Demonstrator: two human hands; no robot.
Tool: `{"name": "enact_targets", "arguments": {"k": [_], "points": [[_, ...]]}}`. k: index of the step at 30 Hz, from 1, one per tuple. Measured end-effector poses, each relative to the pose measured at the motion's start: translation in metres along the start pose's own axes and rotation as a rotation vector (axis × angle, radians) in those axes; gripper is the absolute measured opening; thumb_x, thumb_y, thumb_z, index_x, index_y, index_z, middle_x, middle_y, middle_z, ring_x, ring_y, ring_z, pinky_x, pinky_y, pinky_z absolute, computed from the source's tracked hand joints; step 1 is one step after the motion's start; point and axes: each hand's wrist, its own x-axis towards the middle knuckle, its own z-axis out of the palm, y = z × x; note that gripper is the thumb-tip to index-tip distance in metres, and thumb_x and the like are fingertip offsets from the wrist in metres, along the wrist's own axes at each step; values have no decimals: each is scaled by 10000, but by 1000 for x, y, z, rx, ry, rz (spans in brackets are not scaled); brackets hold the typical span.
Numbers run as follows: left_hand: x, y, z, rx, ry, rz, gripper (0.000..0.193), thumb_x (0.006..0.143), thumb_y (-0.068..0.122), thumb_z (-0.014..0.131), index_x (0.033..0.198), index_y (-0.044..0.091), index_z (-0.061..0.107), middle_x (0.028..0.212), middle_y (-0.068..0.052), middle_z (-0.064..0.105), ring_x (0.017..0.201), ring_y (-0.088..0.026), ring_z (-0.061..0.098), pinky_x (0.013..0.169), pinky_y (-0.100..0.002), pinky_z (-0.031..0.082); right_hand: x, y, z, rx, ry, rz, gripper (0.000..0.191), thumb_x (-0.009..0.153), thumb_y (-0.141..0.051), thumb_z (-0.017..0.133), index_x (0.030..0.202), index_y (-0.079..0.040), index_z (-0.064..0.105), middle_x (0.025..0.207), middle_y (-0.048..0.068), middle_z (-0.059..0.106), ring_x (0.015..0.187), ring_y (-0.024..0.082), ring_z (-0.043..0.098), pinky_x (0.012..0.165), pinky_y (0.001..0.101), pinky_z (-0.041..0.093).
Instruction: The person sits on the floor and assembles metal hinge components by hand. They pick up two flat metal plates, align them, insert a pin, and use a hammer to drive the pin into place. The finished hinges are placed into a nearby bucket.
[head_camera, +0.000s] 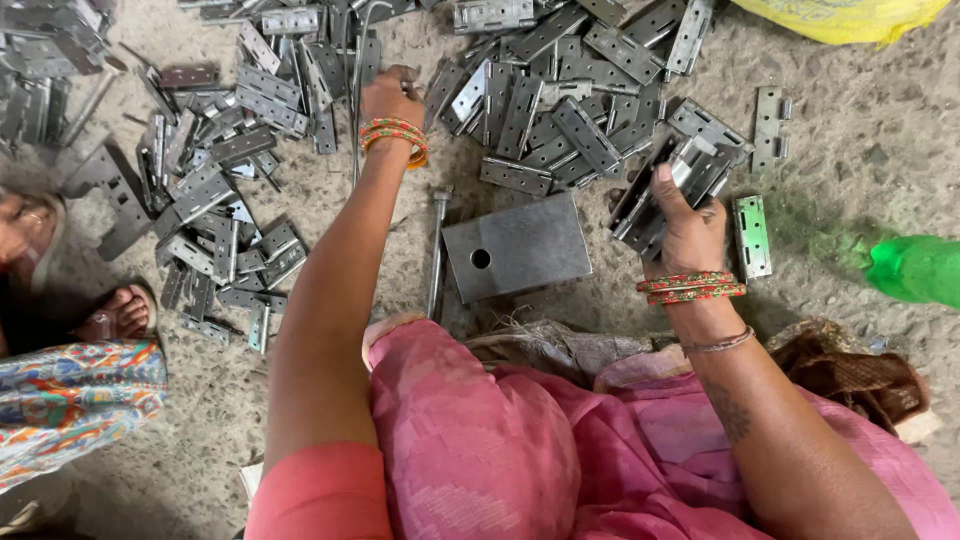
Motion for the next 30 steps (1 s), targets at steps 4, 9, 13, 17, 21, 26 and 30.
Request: {"name": "enact_targets", "arguments": {"k": [4,9,13,17,21,26,30], "points": [[-11,10,14,141,-272,-2,401,768,220,871,1077,42,689,1068,-240,705,1001,-409,687,863,-458,558,4,2,-5,-57,66,-11,207,989,-126,749,1087,5,621,939,93,704,775,285,760,637,424,654],[-2,23,9,201,-430,-46,487,704,222,868,1096,18,664,1120,-237,695,1075,-401,664,937,-441,533,12,-9,-16,-42,139,-90,215,988,-121,750,1090,-4,600,924,104,708,758,290,753,626,427,648],[-7,9,8,84,-463,-119,379,716,220,818,1054,62,746,1092,-215,723,1049,-379,686,982,-413,523,23,-20,-27,29,283,-161,215,990,-118,757,1079,12,611,904,116,713,759,300,764,641,425,655],[-17,-8,6,-26,-371,-182,338,730,148,742,1062,123,801,1037,-204,749,969,-360,724,919,-411,561,27,-24,-32,52,318,-175,204,985,-112,755,1086,6,622,917,111,730,782,289,777,684,424,680],[-30,-12,8,-331,-445,-308,344,783,50,654,1094,107,790,962,-135,797,845,-236,765,799,-361,592,24,-20,-28,55,248,-188,199,1012,-101,758,1102,16,625,932,104,710,773,267,737,700,438,659],[-51,14,12,-609,-438,-316,330,818,-21,710,1128,84,750,968,-72,791,815,-165,725,726,-303,582,21,-12,-16,84,192,-79,163,918,-118,722,1035,-78,615,890,100,735,739,263,765,673,431,655],[-73,81,-15,-596,-193,137,349,834,32,757,1175,91,710,966,-50,789,842,-126,750,774,-273,589,19,-9,-8,237,176,21,209,1021,-266,682,1067,-63,667,947,76,727,814,222,719,745,394,613]]}}
